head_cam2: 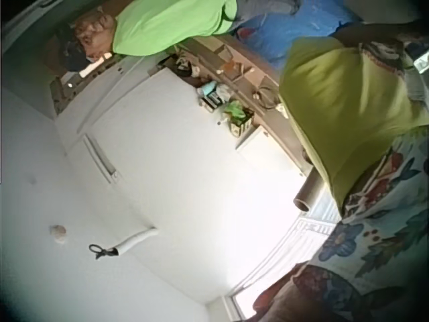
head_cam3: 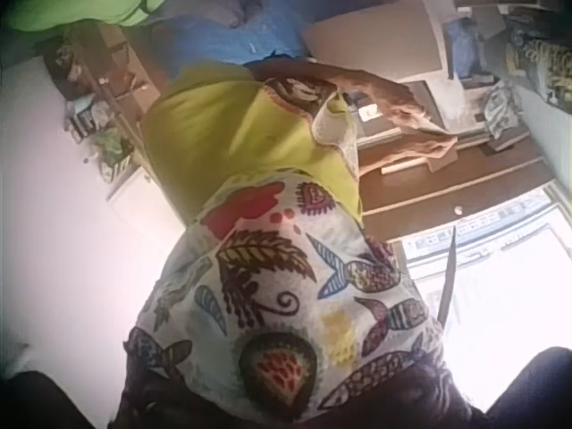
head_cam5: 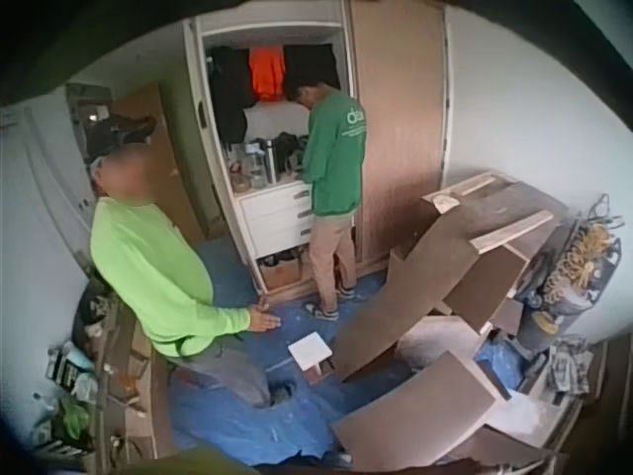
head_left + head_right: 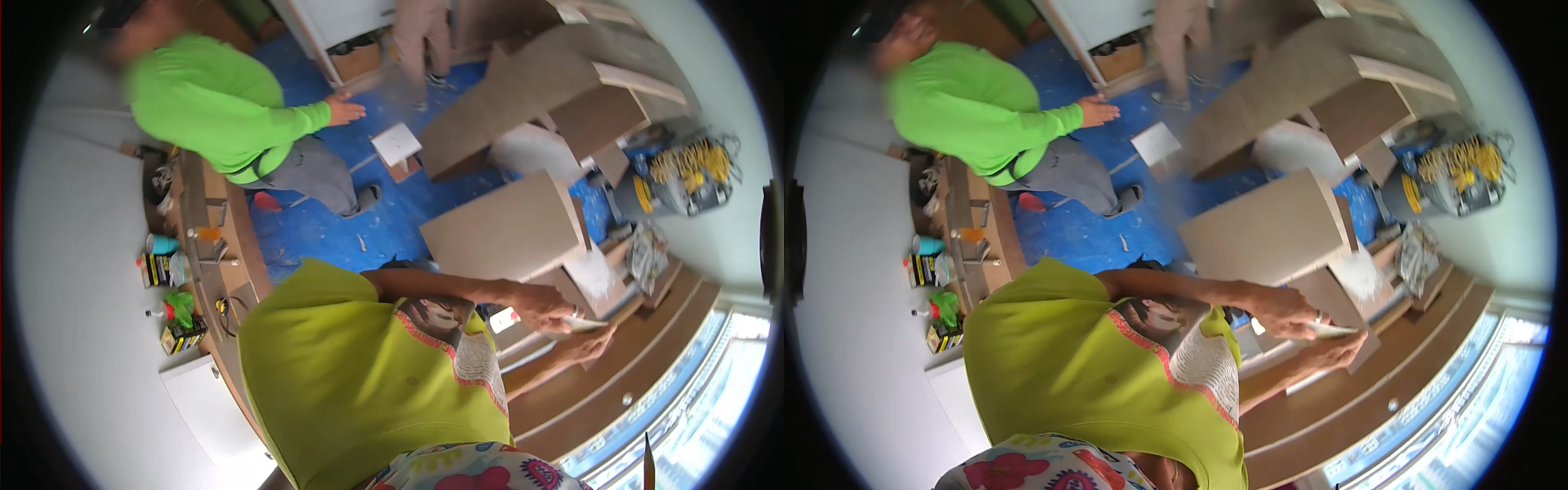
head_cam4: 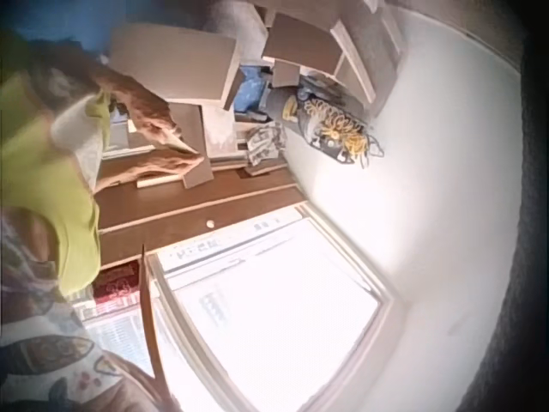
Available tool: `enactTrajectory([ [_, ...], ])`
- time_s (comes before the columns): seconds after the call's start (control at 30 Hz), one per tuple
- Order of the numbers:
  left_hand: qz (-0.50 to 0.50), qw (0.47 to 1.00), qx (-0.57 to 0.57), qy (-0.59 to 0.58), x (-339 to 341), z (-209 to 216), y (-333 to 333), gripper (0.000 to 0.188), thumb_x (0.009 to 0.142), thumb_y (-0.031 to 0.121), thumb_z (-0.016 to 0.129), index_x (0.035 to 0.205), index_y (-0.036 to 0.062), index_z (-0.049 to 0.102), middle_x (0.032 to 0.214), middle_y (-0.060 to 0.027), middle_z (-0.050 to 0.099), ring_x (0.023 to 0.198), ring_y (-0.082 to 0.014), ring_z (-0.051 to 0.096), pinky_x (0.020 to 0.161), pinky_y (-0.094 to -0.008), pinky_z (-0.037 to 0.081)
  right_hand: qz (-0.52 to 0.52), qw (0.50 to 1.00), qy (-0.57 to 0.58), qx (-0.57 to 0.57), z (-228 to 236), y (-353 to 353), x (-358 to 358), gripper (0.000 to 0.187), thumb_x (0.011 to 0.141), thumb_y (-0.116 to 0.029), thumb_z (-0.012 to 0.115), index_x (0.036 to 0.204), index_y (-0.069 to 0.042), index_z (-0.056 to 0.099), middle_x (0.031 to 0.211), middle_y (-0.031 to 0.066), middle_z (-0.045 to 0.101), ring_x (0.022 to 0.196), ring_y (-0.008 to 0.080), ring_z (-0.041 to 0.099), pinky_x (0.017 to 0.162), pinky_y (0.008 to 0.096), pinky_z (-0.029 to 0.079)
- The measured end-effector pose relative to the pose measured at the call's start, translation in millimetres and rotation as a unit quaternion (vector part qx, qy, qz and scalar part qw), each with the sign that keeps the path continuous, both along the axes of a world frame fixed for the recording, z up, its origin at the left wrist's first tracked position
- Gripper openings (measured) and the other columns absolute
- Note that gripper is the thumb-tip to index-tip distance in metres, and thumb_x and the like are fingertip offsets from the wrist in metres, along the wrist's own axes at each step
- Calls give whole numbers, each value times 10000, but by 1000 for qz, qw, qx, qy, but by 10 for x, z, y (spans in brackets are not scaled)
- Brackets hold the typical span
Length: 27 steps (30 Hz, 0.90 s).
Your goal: The person sits on the floor in a room under renovation, handling a small translucent sheet and a wooden panel. They apply adhesive to the panel and prepare to attach the sheet.
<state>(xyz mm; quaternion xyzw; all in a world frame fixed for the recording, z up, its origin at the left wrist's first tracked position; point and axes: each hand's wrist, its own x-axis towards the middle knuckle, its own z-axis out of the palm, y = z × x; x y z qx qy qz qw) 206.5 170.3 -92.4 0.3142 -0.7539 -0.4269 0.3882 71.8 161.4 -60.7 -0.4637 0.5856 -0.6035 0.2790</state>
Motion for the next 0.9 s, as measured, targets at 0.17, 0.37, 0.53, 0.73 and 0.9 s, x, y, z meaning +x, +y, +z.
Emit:
enactTrajectory([
  [0.17, 62, 998, 13, -27, 560, 120, 68, 421, 1005, 284, 514, 1339, 31, 478, 695, -190, 627, 650, -354, 637, 617, -464, 486, 161, 986, -42, 13, -160, -163, 219, 335, 1003, -345, 594, 962, -13, 623, 898, 13, 592, 801, 112, 507, 727, 279, 435],
  [0.37, 144, 983, 96, -64, 1234, 188, 249, 421, 995, 279, 548, 1329, 25, 516, 674, -148, 620, 607, -257, 624, 578, -402, 466, 380, 921, -62, 49, -346, -395, 397, 318, 988, -337, 627, 971, -20, 632, 900, 7, 604, 805, 105, 520, 743, 267, 439],
  [0.53, 104, 972, 208, -14, 1367, 22, 336, 401, 1005, 296, 537, 1302, 27, 516, 660, -144, 599, 620, -266, 633, 575, -400, 471, 463, 881, -50, 86, -387, -438, 461, 263, 967, -304, 672, 944, -47, 621, 832, -16, 590, 769, 81, 518, 730, 239, 435],
  [0.73, 100, 982, 128, -98, 1468, 69, 395, 388, 1008, 304, 523, 1297, 44, 516, 700, -171, 594, 683, -317, 652, 616, -418, 493, 496, 863, -5, 95, -211, -386, 431, 197, 990, -212, 628, 976, -15, 621, 814, 12, 603, 755, 99, 555, 710, 252, 455],
  [0.9, 105, 978, 46, -176, 1574, 74, 411, 415, 958, 282, 574, 1280, 21, 547, 814, -210, 644, 744, -376, 660, 672, -451, 515, 537, 822, 179, 63, -127, -395, 449, 125, 992, -96, 542, 1011, 11, 603, 802, 110, 629, 698, 172, 651, 609, 318, 501],
])
